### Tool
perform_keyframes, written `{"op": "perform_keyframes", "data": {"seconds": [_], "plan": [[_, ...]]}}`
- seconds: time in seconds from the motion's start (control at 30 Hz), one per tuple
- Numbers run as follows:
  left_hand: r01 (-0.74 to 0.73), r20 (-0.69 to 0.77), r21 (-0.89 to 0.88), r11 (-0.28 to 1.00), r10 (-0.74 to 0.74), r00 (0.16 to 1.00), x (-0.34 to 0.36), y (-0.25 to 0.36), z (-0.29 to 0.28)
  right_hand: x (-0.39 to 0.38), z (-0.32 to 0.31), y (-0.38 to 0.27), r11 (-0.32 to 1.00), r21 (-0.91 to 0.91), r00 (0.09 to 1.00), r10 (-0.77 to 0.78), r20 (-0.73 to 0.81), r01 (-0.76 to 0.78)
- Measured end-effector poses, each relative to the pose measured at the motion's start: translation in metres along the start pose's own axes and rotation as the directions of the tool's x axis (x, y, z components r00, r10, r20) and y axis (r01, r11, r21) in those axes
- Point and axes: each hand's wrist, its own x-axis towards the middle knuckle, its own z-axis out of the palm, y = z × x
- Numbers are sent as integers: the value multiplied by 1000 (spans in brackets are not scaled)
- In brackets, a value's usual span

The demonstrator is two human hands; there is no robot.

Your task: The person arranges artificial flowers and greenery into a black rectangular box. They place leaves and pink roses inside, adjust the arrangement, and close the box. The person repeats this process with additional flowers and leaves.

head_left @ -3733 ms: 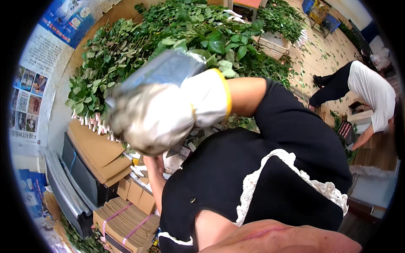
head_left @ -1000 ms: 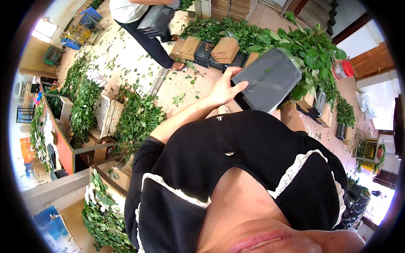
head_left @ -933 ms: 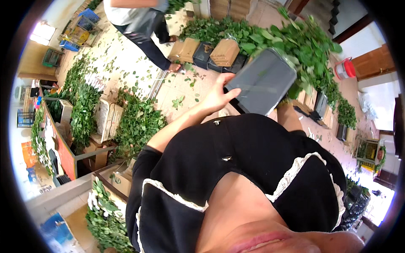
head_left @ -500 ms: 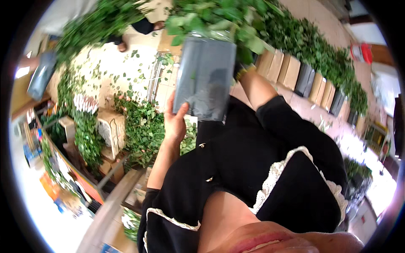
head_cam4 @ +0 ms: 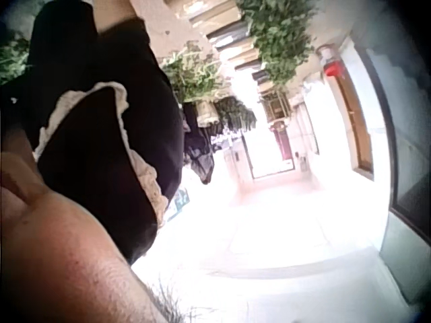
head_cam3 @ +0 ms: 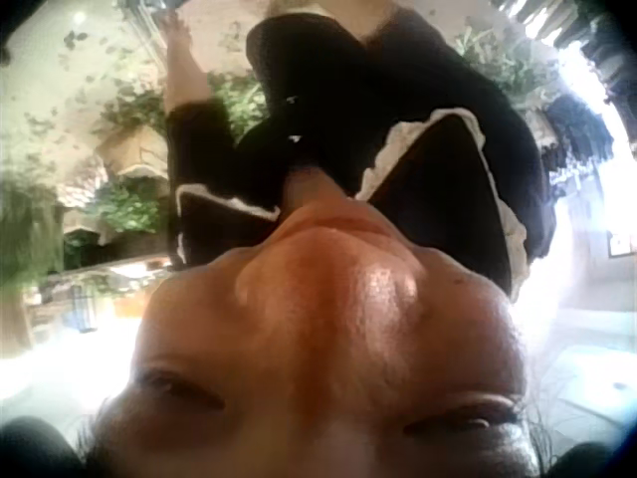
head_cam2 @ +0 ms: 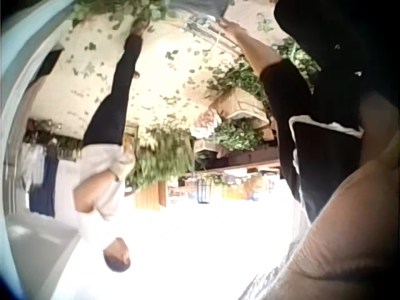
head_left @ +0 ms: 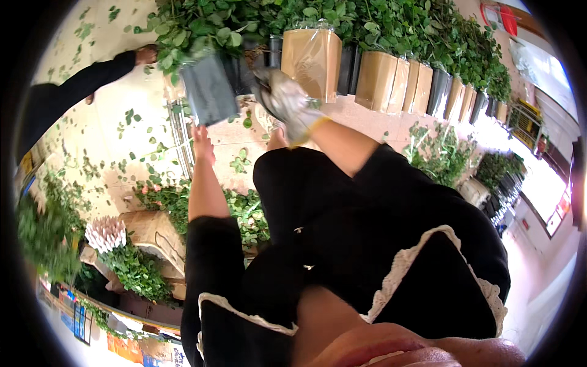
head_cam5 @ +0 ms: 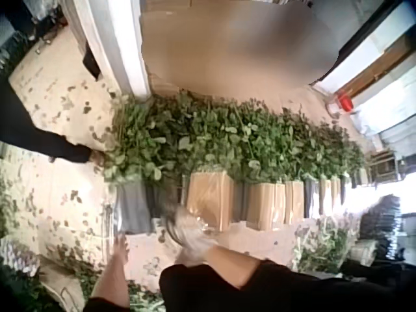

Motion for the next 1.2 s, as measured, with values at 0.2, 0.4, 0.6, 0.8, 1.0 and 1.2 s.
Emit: {"op": "perform_keyframes", "data": {"seconds": [0.2, 0.4, 0.6, 0.8, 1.0, 1.2], "plan": [[18, -208, -231, 973, -67, 976, 26, 63, 36, -38, -91, 118, 865, -212, 890, 430, -150, -454], [53, -458, 716, 696, 411, 788, 22, 54, 70, -5, -27, 132, 824, -407, 892, 450, 48, -394], [-900, 421, 437, -6, 885, 199, -74, 125, 229, -8, -22, 111, 786, -111, 793, 596, -127, -608], [-125, 493, 118, 985, 51, 869, -17, 128, 324, -43, -12, 152, 929, -31, 892, 344, -294, -369], [313, 547, 216, 925, -380, 746, -23, 142, 368, -70, -3, 181, 971, 58, 920, 239, -310, -232], [505, 494, 180, 844, -521, 696, -21, 147, 399, -75, 22, 215, 554, 707, 889, -157, -430, 440]]}}
